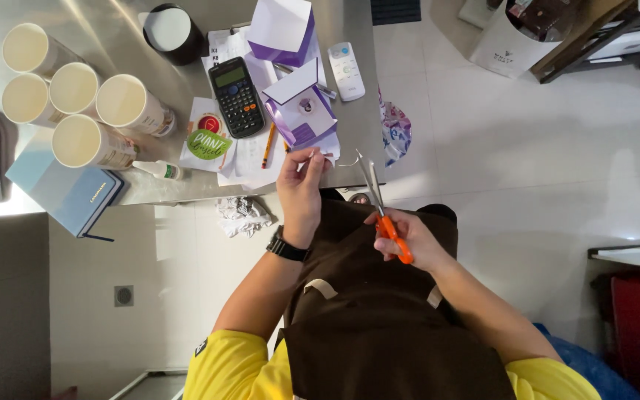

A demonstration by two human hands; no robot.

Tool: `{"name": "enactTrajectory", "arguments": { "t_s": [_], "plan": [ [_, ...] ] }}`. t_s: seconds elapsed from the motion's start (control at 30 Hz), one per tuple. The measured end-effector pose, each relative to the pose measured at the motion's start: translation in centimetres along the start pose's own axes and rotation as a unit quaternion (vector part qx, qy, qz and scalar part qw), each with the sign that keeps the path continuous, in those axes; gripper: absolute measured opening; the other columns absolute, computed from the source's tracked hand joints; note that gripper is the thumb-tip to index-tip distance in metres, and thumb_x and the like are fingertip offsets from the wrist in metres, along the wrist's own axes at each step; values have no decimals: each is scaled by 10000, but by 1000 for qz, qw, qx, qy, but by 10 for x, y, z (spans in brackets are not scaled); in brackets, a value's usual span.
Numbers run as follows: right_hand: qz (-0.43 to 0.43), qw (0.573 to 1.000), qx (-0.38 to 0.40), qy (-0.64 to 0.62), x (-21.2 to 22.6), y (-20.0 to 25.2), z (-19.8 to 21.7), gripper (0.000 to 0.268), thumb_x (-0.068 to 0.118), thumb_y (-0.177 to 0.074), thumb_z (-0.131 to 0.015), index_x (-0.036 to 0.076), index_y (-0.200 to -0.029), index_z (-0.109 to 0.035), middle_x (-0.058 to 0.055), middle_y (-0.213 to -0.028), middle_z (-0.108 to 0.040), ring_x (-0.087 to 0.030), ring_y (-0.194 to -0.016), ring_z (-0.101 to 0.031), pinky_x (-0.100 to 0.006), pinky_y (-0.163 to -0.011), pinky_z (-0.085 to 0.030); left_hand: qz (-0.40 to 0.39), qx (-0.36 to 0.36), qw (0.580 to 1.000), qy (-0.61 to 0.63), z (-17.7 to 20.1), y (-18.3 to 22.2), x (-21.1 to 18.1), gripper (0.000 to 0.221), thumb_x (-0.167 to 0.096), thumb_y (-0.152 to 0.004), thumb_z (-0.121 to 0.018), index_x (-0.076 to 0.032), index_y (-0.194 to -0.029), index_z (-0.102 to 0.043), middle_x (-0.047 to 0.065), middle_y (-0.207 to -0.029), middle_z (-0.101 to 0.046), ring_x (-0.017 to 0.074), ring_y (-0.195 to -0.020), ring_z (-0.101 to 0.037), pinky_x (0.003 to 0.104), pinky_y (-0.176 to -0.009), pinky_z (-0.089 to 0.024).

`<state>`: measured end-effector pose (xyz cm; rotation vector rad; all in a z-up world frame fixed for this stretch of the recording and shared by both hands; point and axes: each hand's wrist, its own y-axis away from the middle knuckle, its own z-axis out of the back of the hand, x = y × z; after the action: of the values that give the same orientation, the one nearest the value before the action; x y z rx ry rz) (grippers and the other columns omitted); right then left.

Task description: Cutting a small picture with scissors and assembling a small purple cardboard box using glue

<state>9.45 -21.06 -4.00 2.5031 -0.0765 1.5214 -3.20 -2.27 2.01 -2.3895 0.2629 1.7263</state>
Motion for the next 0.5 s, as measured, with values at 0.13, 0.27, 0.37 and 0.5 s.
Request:
{"name": "enactTrajectory", "arguments": {
  "t_s": [0.13,0.27,0.37,0.5],
  "plan": [
    [-14,998,-44,35,-4,3,-10,523,46,-750,-892,-33,-1204,-646,-159,-729,-709,-190,-516,-705,-300,-491,-602,28,-24,998,41,-7,6,17,99,-45,-978,-706,4,-1063,-693,73,-839,-663,135,-756,-692,244,-728,-575],
    [-32,990,-73,120,-1,9,-13,521,63,-715,-931,-22,-1168,-688,-142,-699,-711,-197,-494,-698,-278,-474,-579,63,-20,995,71,-18,13,10,83,-87,-1005,-683,-15,-1044,-700,83,-843,-688,94,-765,-603,252,-743,-532],
    [-45,977,-83,191,-8,9,-14,482,98,-728,-938,7,-1147,-719,-113,-683,-714,-162,-483,-682,-246,-468,-542,95,-41,993,56,-17,15,20,159,-122,-1010,-687,11,-1072,-747,96,-850,-724,114,-773,-680,252,-768,-589],
    [-33,981,-100,165,-17,2,-14,469,61,-727,-931,-18,-1138,-719,-143,-663,-718,-166,-441,-666,-240,-404,-530,97,-50,994,-9,-18,20,34,146,-130,-987,-717,-12,-1052,-774,99,-814,-733,101,-736,-649,260,-732,-597]
  ]
}}
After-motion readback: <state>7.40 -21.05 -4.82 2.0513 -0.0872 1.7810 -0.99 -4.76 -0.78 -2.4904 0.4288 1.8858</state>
